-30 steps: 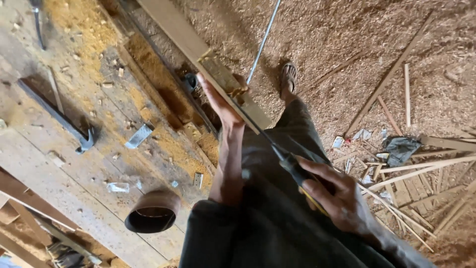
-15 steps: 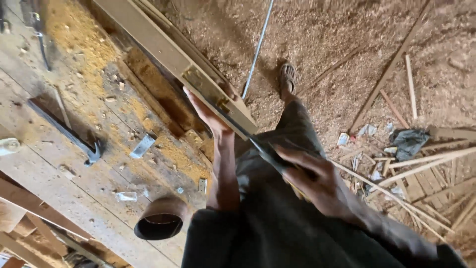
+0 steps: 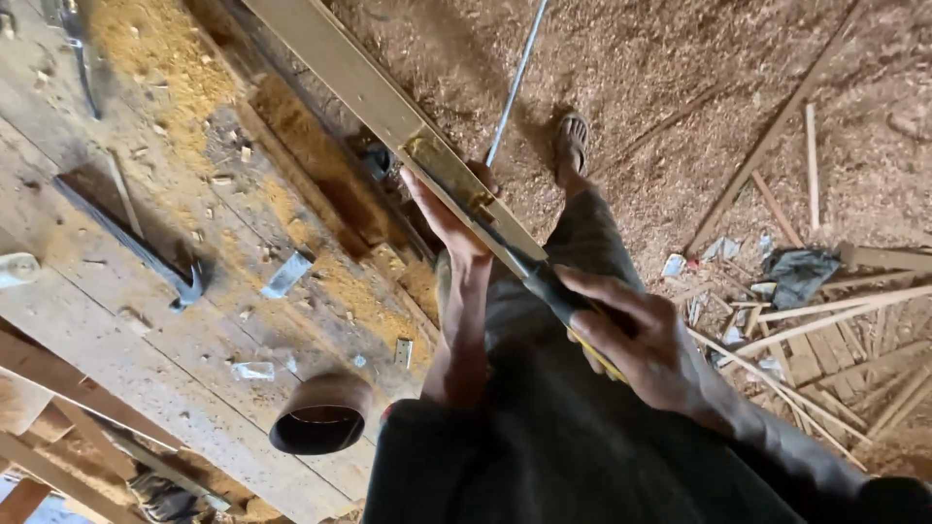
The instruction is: The person uses a chisel to carve a rectangular recess into a long wooden plank. They repeatedly reposition the plank and continue chiseling along its length to deepen and extend the cut.
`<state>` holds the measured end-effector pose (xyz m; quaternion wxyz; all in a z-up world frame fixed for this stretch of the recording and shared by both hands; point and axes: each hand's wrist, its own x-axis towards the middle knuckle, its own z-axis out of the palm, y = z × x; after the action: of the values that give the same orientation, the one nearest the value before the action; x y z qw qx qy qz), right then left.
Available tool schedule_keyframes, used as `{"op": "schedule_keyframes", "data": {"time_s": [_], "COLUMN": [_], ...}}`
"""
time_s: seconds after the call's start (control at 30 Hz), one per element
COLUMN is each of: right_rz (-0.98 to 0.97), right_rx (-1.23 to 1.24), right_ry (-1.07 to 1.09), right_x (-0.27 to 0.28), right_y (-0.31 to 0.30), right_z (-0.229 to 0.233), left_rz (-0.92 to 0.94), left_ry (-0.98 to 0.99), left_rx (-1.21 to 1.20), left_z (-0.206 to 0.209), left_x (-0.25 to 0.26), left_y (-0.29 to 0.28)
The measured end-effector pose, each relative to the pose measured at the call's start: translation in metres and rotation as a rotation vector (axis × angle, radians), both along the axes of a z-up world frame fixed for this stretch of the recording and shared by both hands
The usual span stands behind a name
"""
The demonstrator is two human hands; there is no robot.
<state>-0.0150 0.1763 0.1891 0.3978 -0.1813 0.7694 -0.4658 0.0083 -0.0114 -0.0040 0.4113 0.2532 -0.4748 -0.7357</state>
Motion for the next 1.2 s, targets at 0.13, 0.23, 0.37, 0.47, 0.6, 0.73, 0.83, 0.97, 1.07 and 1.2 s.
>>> {"op": "schedule_keyframes", "data": {"time_s": [0.13,0.23,0.37,0.47,0.6,0.73,0.83,0.97,1.07,1.2], "right_rz": [-0.02,-0.02,-0.064,-0.059,-0.078,-0.116,-0.09,-0.117,-0.194,-0.042], "right_rx": [0.2,0.046,0.019,0.148,-0.294,0.077,0.262,0.206,0.417,0.531], "right_ry": [-0.08,-0.114,-0.21,-0.223,-0.176,-0.183,-0.17,-0.288,-0.33,-0.178], "right_x": [0.002,-0.003,0.002,-0.001,-0.006,-0.005,-0.008,-0.01,-0.018,-0.033], "right_y": [0.012,-0.009,0.003,-0.01,-0.012,0.033,0.051,0.051,0.044,0.027], "right_z": [0.01,0.002,0.017,0.015,-0.001,0.026,0.031,0.044,0.06,0.08], "left_rz": [-0.029,-0.04,-0.099,-0.116,-0.124,-0.061,-0.054,-0.061,-0.051,0.02], "left_ry": [0.051,0.057,0.299,0.221,0.23,0.231,0.174,0.06,0.006,-0.052], "left_rx": [0.012,0.105,0.518,0.365,0.463,0.44,0.441,0.134,0.233,0.163], "left_z": [-0.007,-0.012,-0.04,-0.035,-0.019,-0.009,-0.006,0.012,0.026,0.009], "left_x": [-0.001,0.002,0.013,0.013,0.011,-0.008,-0.009,-0.009,-0.012,-0.007], "left_y": [-0.004,-0.003,-0.001,0.001,0.004,0.001,0.001,0.001,0.002,0.01]}}
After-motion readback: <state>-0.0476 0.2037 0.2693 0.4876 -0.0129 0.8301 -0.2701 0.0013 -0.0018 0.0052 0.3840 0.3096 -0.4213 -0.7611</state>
